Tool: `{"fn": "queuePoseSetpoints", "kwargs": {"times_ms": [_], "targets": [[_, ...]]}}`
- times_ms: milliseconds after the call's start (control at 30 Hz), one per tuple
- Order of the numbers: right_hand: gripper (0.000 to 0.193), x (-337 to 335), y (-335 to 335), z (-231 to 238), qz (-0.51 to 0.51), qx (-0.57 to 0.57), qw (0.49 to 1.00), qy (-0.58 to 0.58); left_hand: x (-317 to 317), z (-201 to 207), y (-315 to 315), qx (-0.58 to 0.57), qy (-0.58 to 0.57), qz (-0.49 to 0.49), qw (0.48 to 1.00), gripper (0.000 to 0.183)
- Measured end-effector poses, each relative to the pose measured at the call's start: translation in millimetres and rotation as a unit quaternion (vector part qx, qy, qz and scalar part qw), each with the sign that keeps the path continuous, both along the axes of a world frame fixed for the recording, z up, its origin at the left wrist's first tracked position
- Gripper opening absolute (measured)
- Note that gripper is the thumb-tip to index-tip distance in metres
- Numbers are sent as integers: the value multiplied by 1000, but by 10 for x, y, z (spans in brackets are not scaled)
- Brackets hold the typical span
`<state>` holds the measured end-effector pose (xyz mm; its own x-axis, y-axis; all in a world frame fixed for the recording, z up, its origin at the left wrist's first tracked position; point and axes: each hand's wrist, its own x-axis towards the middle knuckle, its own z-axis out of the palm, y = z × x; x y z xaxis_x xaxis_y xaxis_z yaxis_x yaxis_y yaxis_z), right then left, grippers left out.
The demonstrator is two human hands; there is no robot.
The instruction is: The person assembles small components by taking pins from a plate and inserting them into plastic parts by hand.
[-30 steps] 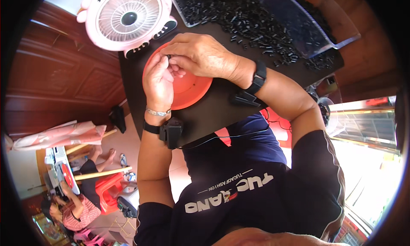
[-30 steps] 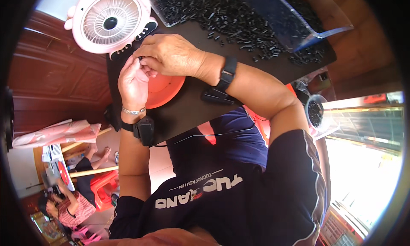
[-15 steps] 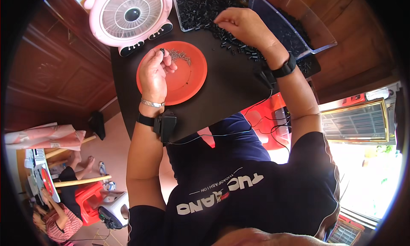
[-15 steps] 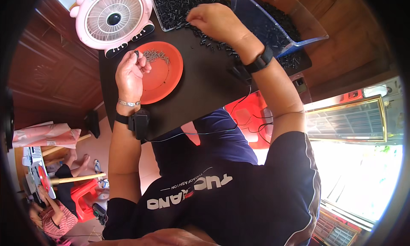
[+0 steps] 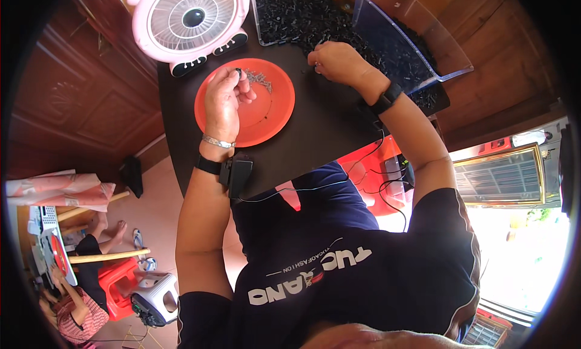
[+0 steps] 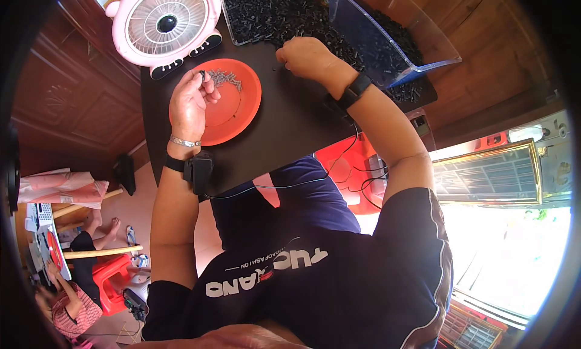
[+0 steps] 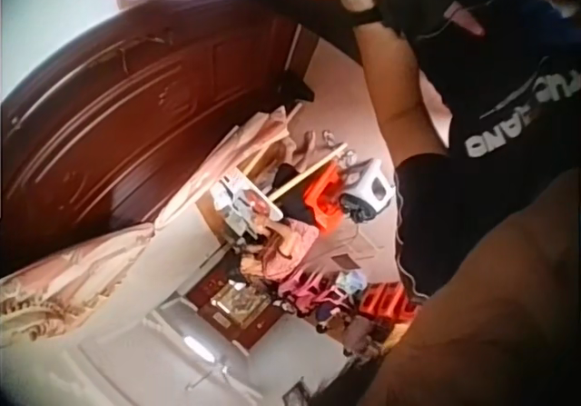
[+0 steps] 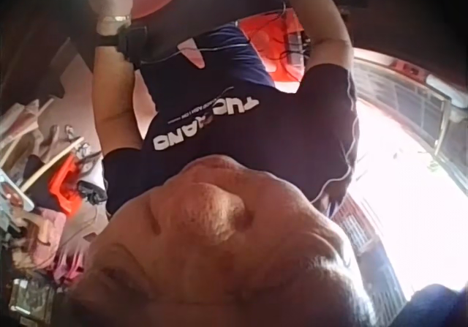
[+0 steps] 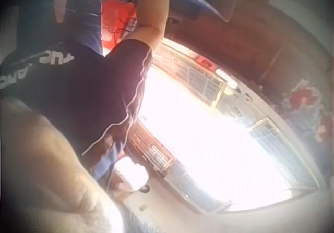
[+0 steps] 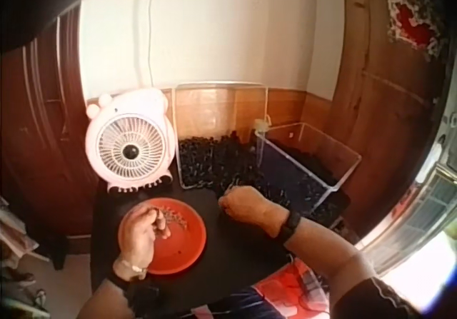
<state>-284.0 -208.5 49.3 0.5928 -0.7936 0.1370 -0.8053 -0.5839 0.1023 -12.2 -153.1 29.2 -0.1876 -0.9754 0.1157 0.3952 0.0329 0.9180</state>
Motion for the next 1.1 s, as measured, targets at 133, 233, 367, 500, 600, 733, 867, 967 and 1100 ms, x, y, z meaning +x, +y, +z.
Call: {"fn": "queuePoseSetpoints", "kwargs": {"times_ms": [133,233,367,500,600,733,867,967,1100], "targets": [[10,2,-29,-79,1,-5,1000,24,-28,3,7,3,-6,-4,1000,17],[8,17,-46,-113,-7,-10,1000,17,-39,7,15,9,-3,-12,1000,17],[11,20,-78,-135,13,-56,993,-108,-69,31,35,-1,-12,-30,999,18],[13,154,-25,35,3,29,981,-193,-79,20,49,7,-16,-40,999,19],[17,285,-16,127,-16,220,889,-403,-83,27,57,-2,-23,-57,998,19],[16,573,89,256,26,354,731,-582,-114,84,106,-7,-17,-73,997,20],[15,788,190,232,60,395,642,-654,-127,68,99,-8,15,-67,998,21],[15,825,232,191,60,409,628,-659,-134,69,96,-10,25,-61,998,21],[15,800,234,170,75,410,637,-648,-145,73,107,2,9,-62,998,21]]}}
